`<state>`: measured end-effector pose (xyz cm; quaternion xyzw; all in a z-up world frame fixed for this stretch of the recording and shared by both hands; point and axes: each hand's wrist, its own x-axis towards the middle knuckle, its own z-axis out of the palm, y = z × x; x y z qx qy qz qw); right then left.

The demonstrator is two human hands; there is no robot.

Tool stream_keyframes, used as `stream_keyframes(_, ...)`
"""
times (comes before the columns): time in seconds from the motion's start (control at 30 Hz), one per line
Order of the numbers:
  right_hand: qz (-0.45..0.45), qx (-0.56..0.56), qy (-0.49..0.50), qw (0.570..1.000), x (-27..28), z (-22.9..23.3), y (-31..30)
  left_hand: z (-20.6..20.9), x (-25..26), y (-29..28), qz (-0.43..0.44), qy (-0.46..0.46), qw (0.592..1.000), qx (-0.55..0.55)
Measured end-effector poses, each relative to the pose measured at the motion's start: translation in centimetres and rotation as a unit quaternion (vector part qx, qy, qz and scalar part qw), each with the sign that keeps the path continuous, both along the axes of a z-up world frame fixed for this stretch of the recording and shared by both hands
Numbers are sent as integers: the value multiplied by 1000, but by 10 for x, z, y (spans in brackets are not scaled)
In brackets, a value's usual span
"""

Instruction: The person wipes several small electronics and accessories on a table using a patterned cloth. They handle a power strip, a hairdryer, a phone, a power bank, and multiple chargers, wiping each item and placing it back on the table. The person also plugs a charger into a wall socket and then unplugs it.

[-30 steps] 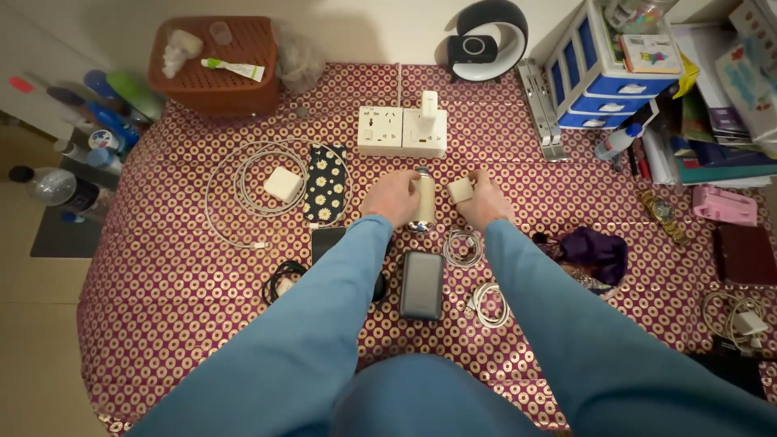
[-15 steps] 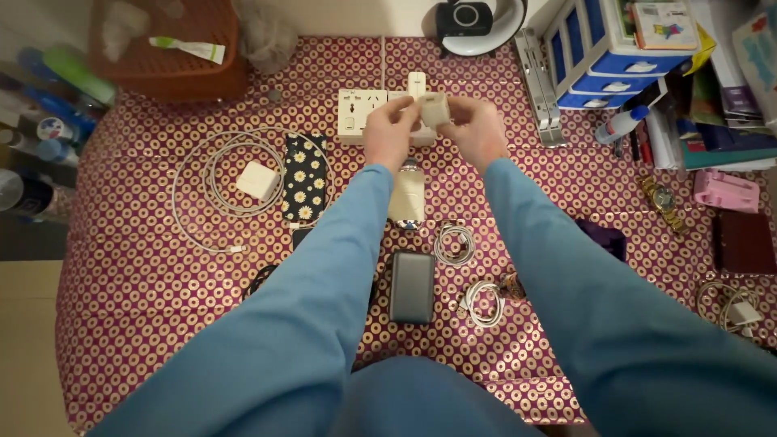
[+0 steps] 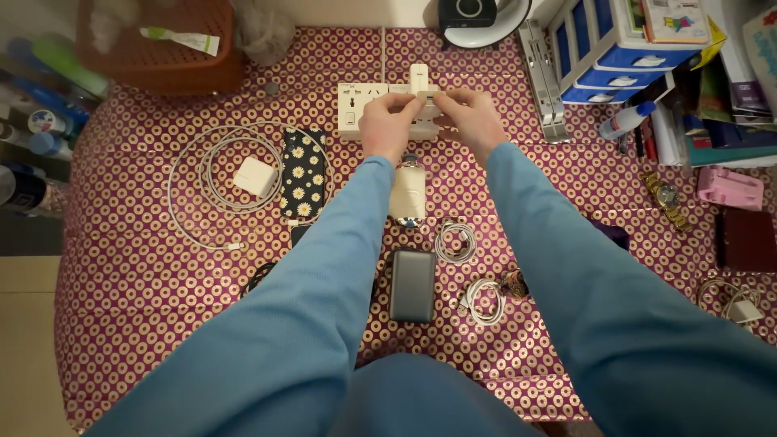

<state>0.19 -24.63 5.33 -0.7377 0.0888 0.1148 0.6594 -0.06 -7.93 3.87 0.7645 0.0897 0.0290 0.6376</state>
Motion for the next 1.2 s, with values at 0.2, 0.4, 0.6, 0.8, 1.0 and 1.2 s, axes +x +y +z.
stream_keyframes(0.2,-26,-24,43,998,0,2,0,-2,3,3,-3,41,999,16)
stream_keyframes(0.4,-54,-57,64,995,1,3,3,-2,7,2,-4,68,997,21)
stream_keyframes(0.6,-61,-51,104,991,11,5,1,4,18,-4,-6,107,993,45)
stream_keyframes(0.8,-67,-85,100,989,10,6,4,3,16,-4,-2,98,992,75)
stream_keyframes(1.0,-88,-72,-3,994,-35,7,-2,1,-3,10,-39,76,989,117)
stream_keyframes(1.2,-128,-39,-68,989,-136,16,-9,0,-83,36,-90,-53,982,158)
